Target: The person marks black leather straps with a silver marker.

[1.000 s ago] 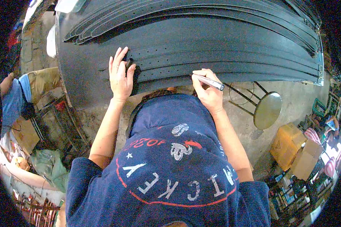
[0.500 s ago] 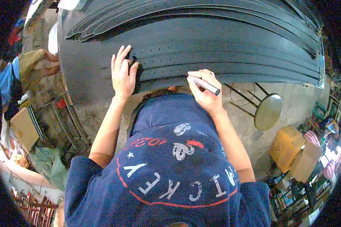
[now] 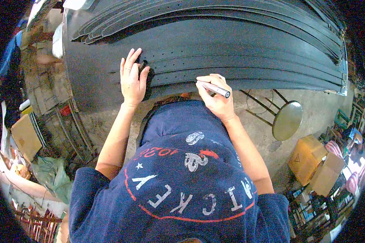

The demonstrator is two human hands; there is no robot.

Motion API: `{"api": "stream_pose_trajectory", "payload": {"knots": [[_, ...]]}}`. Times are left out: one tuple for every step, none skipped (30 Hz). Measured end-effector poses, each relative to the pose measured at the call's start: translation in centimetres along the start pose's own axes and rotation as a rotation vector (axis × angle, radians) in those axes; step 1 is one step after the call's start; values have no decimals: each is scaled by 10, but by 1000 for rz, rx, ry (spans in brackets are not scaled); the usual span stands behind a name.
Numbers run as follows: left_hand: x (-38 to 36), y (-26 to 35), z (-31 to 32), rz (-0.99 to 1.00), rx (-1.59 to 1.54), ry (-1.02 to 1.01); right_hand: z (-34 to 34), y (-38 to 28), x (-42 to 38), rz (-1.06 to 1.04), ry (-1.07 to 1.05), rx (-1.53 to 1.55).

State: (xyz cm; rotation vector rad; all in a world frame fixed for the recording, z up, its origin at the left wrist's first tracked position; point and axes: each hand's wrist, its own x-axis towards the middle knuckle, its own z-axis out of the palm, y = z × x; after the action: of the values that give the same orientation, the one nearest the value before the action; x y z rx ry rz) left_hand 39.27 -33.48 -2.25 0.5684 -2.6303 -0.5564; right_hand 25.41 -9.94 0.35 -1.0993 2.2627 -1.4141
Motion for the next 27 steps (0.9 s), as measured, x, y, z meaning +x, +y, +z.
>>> {"api": "stream_pose_trajectory", "payload": {"knots": [[0, 0, 0, 1, -3, 3, 0, 1, -1, 7, -2, 2], [0, -1, 1, 3, -5, 6, 2, 3, -2, -10, 2, -24], [0, -1, 1, 4, -7, 9, 3, 5, -3, -28, 7, -50], [0, -1, 0, 5, -6, 10, 4, 6, -3, -46, 12, -76], [0, -1, 0, 7, -6, 11, 4, 5, -2, -55, 7, -69], [0, 0, 0, 9, -6, 12, 4, 4, -2, -64, 3, -62], [0, 0, 0, 11, -16, 16, 4, 2, -1, -74, -1, -56], [0, 0, 0, 13, -25, 21, 3, 1, -2, -41, -27, -38], [0, 0, 0, 15, -34, 25, 3, 1, -2, -55, -19, -60], [0, 0, 0, 13, -24, 19, 3, 1, -2, -68, -12, -81], [-1, -1, 0, 11, -15, 13, 3, 0, -2, -82, -5, -103], [-1, -2, 0, 8, -6, 7, 2, -2, 0, 2, 8, -63], [0, -1, 0, 9, -11, 11, -1, -6, 3, 86, 20, -22], [0, 0, -1, 10, -16, 14, -2, -8, 4, 171, 33, 19], [0, 1, -1, 12, -21, 17, 2, -5, 8, 157, 105, 96], [0, 1, -1, 10, -17, 11, 3, -6, 10, 239, 129, 155], [0, 1, -2, 9, -14, 4, 4, -6, 12, 322, 154, 214], [0, 1, -2, 8, -10, -1, 6, -3, 14, 348, 168, 291], [0, 0, -1, 8, -7, 1, 6, -2, 15, 329, 160, 268], [0, -1, 0, 8, -4, 4, 7, -1, 16, 310, 152, 245], [0, -1, 1, 6, -1, 7, 7, 0, 17, 291, 144, 222], [0, -1, 0, 6, -8, 8, 8, 1, 17, 274, 137, 202], [0, 0, 0, 6, -16, 8, 8, 1, 17, 277, 135, 201], [0, 1, -1, 6, -24, 9, 8, 1, 17, 278, 133, 199], [0, 1, -1, 5, -26, 8, 9, 0, 17, 280, 132, 197], [0, 1, -1, 5, -27, 6, 9, -1, 18, 268, 128, 176], [0, 1, -1, 4, -28, 5, 9, -2, 19, 256, 123, 155]]}}
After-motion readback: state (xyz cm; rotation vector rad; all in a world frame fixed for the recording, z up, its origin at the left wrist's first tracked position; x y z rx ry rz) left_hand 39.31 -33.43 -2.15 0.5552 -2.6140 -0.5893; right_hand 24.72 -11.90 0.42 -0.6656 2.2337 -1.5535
